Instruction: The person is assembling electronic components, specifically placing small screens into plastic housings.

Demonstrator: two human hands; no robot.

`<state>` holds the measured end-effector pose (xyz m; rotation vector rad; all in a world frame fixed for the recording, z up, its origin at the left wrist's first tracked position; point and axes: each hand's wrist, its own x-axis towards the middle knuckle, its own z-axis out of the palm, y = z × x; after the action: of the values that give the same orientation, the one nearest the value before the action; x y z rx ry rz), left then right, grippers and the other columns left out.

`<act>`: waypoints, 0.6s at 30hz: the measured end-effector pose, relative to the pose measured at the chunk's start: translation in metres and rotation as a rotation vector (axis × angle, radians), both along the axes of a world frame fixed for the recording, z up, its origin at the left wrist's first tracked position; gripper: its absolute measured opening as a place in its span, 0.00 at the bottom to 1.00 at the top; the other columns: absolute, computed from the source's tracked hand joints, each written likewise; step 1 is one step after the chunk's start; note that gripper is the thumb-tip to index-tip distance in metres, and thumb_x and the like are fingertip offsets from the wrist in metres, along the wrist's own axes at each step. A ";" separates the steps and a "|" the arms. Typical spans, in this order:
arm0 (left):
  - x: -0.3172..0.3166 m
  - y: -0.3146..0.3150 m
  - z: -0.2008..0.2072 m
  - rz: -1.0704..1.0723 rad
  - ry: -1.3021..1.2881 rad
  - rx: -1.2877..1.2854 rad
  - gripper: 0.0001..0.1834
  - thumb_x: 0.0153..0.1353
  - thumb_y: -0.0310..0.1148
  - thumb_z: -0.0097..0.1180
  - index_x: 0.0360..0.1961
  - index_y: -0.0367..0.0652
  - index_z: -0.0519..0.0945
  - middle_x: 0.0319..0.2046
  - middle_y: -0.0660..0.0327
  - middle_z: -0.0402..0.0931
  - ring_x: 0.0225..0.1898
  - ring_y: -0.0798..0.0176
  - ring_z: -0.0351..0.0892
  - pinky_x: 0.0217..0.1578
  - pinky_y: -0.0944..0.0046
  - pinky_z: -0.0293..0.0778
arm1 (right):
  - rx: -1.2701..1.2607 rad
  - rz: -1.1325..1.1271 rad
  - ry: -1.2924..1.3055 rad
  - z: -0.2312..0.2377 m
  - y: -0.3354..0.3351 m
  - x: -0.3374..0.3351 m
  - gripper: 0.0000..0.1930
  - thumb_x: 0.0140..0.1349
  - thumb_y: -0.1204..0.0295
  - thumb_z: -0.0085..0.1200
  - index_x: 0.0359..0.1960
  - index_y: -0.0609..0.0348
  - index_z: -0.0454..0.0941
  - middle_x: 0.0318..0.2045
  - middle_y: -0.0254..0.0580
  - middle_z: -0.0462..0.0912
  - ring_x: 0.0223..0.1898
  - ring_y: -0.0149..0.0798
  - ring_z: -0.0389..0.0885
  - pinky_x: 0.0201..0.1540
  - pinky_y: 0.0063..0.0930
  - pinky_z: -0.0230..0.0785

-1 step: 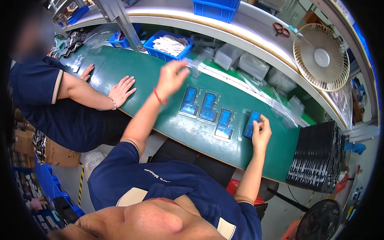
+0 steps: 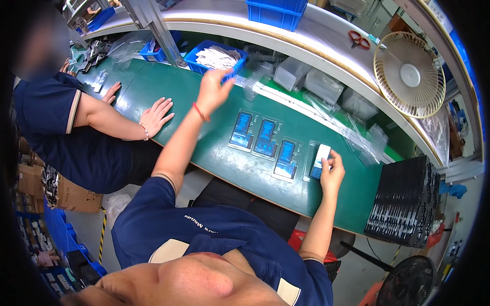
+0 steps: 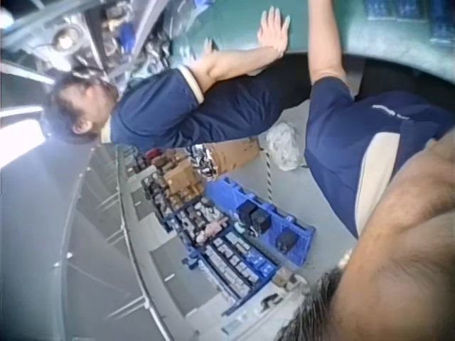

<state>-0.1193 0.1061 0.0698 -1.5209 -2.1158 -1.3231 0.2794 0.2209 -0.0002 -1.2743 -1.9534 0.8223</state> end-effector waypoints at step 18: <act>-0.151 0.041 0.014 -0.182 0.548 -0.388 0.11 0.50 0.36 0.62 0.34 0.43 0.86 0.39 0.56 0.83 0.41 0.54 0.81 0.45 0.57 0.75 | 0.403 -0.019 -0.395 0.006 -0.054 -0.034 0.20 0.58 0.67 0.58 0.53 0.49 0.76 0.41 0.46 0.69 0.46 0.46 0.68 0.51 0.41 0.58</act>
<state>-0.2698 0.1470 0.0840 -1.9802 -1.9638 -0.4495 0.2454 0.1673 0.0056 -1.2686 -2.2603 0.1492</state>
